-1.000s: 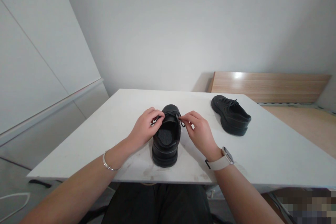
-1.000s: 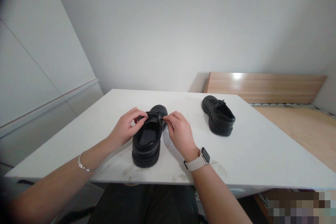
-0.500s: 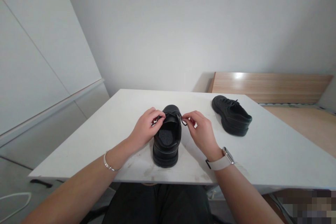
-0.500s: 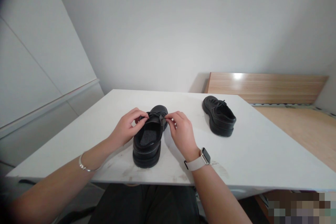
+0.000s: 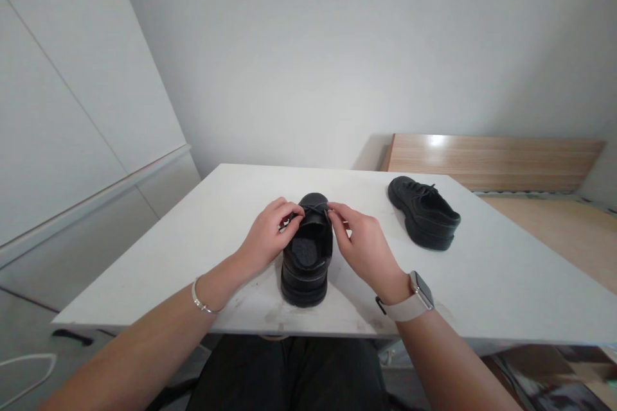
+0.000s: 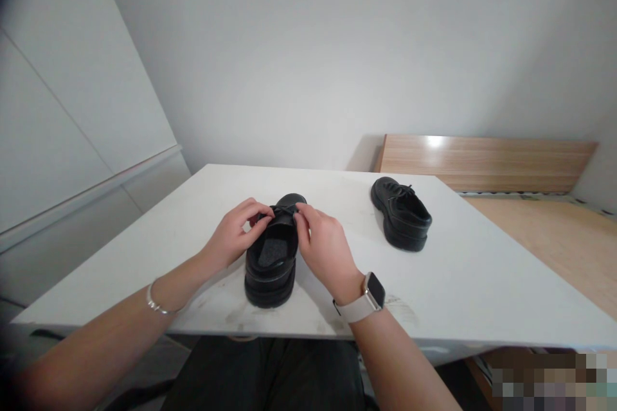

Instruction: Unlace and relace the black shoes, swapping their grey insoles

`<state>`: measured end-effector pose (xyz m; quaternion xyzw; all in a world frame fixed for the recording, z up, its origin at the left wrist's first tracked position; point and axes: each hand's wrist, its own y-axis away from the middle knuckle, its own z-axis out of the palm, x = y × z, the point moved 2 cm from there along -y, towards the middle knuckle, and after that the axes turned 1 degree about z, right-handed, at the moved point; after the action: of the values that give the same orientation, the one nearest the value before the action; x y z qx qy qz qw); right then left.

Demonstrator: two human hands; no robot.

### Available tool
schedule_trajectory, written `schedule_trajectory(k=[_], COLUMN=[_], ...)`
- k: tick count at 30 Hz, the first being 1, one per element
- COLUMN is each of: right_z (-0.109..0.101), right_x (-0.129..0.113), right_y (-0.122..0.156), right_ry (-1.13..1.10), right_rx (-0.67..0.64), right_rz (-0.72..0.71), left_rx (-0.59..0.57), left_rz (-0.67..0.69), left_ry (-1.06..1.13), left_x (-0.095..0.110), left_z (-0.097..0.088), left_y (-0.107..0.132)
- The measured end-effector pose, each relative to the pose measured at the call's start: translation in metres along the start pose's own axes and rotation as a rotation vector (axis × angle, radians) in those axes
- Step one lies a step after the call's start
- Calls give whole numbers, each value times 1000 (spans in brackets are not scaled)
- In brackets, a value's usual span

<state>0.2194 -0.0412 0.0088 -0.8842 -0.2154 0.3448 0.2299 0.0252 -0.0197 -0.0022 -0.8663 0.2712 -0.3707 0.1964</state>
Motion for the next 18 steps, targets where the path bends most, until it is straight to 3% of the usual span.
schedule_trajectory(k=[12,15,18], right_z=[-2,-3,-3], right_x=[-44,-51,-53], right_y=[-37,-37,-39], right_ry=[644,700,681], right_rx=[-422,-437,-336], right_rz=[-6,10,-38], left_rx=[-94,-115,-27], left_rz=[30,63,135], left_ry=[-169,-232,-237], left_x=[2,1,9], left_z=[-3,-3,-9], left_y=[-6,-7,-14])
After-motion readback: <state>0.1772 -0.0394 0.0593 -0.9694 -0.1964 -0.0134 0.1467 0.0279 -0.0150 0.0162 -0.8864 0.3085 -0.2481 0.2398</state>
